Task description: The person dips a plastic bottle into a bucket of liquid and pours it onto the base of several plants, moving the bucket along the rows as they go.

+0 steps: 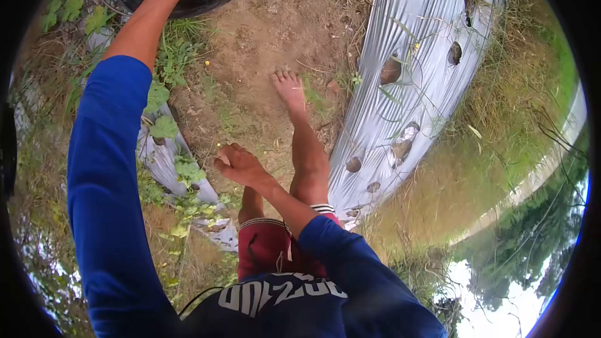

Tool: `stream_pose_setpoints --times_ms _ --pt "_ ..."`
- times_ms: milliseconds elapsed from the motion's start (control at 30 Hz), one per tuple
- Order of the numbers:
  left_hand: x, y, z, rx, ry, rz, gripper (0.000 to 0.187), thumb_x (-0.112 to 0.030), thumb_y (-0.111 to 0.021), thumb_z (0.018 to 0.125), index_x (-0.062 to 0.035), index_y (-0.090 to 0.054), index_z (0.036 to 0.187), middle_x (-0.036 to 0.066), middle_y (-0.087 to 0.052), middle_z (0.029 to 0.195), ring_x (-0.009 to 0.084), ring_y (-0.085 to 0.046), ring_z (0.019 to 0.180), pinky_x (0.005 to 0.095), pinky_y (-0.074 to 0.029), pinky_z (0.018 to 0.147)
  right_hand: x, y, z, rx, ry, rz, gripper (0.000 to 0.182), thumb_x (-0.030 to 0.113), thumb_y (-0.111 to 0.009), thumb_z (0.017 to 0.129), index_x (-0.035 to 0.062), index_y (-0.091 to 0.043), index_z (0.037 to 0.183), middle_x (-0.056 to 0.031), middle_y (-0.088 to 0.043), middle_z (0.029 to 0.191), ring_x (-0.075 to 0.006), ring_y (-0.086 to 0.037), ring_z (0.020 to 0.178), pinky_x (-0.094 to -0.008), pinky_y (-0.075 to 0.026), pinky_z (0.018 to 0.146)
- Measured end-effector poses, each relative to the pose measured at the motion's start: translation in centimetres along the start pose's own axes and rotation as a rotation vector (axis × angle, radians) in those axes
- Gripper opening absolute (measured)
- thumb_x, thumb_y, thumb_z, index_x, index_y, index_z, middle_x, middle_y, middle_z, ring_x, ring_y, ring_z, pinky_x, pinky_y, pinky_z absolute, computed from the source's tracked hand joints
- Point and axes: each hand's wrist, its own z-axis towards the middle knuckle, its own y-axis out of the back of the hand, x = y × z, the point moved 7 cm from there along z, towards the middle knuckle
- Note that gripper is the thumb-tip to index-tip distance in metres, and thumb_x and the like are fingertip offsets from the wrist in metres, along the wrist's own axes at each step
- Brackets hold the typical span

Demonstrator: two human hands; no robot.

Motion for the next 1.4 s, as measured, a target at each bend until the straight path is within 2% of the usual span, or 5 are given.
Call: stream_pose_setpoints --times_ms 400,600,933,1033,1400 --pt "-2.1 -4.1 5.0 0.037 -0.198 0.087 0.032 -0.029 -0.064 0.076 -0.0076 -0.069 0.099 0.018 -0.067 0.096 0.033 -0.065 0.093 0.0418 -0.052 0.082 1.1 0.2 1.2 -0.065 0.086 0.099 0.027 0.022 -0.06 0.088 0.0074 -0.054 0.109 -0.0141 -0.059 0.104 -0.0303 -0.059 0.1 -0.0391 -0.047 0.086" --pt "-2.3 -4.2 4.3 -0.209 -0.313 0.034 0.031 -0.027 -0.063 0.078 -0.0071 -0.066 0.102 0.019 -0.066 0.098 0.0344 -0.063 0.096 0.0421 -0.05 0.084 1.2 0.4 1.3 -0.034 0.07 0.121 0.027 0.022 -0.06 0.088 0.0059 -0.055 0.109 -0.014 -0.059 0.104 -0.0298 -0.06 0.101 -0.0384 -0.047 0.087" --pt "-1.0 -3.2 0.6 0.027 -0.186 -0.105 0.025 -0.024 -0.06 0.081 -0.0006 -0.066 0.09 0.025 -0.063 0.084 0.0388 -0.064 0.084 0.0469 -0.049 0.073 0.7 0.2 1.0 0.051 0.123 0.106 0.032 0.026 -0.057 0.091 0.0059 -0.055 0.116 -0.0131 -0.059 0.108 -0.0268 -0.057 0.106 -0.0361 -0.046 0.091" --pt "-1.0 -0.4 -2.2 -0.184 -0.215 -0.235 0.025 -0.024 -0.062 0.083 -0.0015 -0.067 0.093 0.024 -0.064 0.088 0.0403 -0.063 0.084 0.0463 -0.049 0.075 -1.1 -0.8 0.7 0.089 0.002 0.234 0.044 0.04 -0.052 0.091 0.0049 -0.058 0.115 -0.0184 -0.058 0.112 -0.0324 -0.056 0.108 -0.039 -0.044 0.091" --pt "3.0 8.0 -18.1 -0.988 -0.25 -0.456 0.021 -0.017 -0.069 0.077 -0.0026 -0.056 0.068 0.015 -0.058 0.072 0.0347 -0.058 0.07 0.0427 -0.047 0.064 -8.0 -4.9 -1.4 0.159 -0.043 -0.044 0.035 0.034 -0.053 0.093 0.0035 -0.06 0.109 -0.0138 -0.06 0.098 -0.0246 -0.058 0.095 -0.0354 -0.045 0.083"
